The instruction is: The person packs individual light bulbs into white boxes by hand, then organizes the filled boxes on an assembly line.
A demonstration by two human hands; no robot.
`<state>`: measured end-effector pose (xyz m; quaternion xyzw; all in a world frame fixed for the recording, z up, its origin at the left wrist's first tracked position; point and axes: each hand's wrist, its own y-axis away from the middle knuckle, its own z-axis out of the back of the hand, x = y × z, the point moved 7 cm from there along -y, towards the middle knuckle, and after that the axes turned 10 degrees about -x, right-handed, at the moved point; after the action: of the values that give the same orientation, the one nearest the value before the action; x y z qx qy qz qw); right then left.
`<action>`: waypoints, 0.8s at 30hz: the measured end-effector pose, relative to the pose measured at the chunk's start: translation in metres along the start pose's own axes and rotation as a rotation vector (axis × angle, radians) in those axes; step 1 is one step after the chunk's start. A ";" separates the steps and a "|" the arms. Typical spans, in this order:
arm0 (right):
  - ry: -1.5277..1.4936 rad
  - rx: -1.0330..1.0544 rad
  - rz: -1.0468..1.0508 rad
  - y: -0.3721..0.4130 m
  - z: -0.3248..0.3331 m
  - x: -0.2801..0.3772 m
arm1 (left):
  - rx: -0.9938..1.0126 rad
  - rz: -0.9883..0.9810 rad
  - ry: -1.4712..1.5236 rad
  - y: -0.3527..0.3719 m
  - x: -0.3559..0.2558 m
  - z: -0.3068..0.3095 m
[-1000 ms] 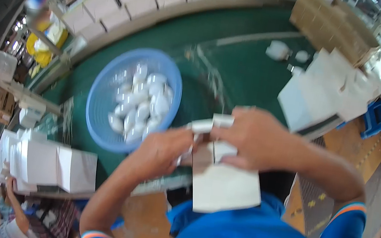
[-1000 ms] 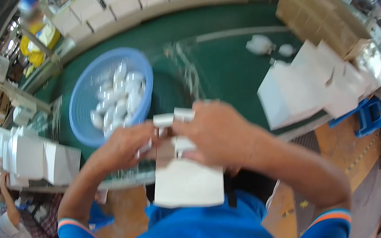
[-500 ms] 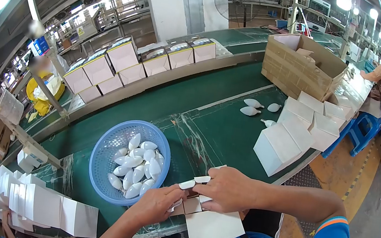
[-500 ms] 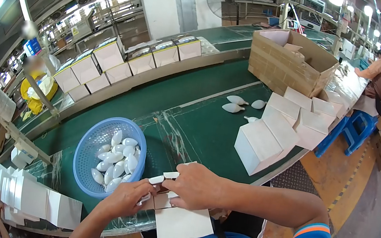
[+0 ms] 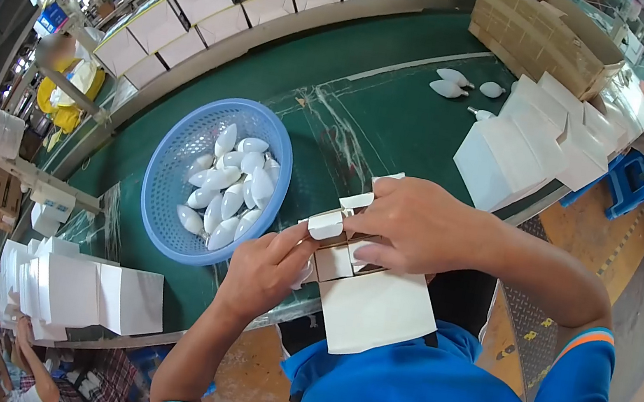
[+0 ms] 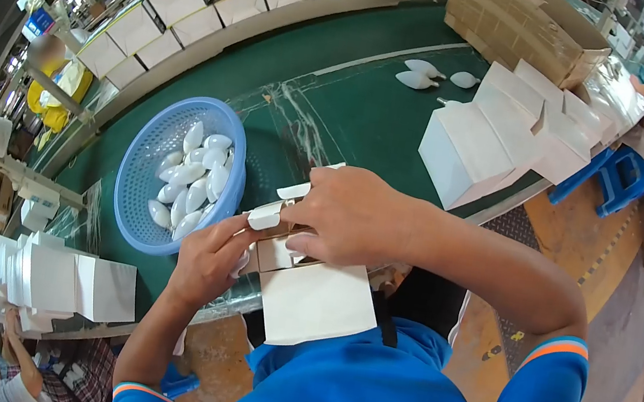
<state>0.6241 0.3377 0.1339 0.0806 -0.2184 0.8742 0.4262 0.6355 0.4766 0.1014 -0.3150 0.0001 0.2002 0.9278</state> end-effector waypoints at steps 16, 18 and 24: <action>0.089 -0.004 0.028 -0.012 -0.005 0.001 | 0.303 0.135 -0.120 -0.025 -0.012 -0.001; 0.060 -0.055 0.039 -0.006 -0.002 0.002 | 0.318 0.124 -0.174 -0.026 -0.015 -0.001; 0.026 -0.112 0.022 0.017 0.022 0.010 | 0.249 0.132 -0.108 -0.020 -0.010 0.000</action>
<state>0.6038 0.3253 0.1518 0.0426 -0.2624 0.8662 0.4231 0.6336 0.4585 0.1149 -0.1854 -0.0042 0.2758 0.9432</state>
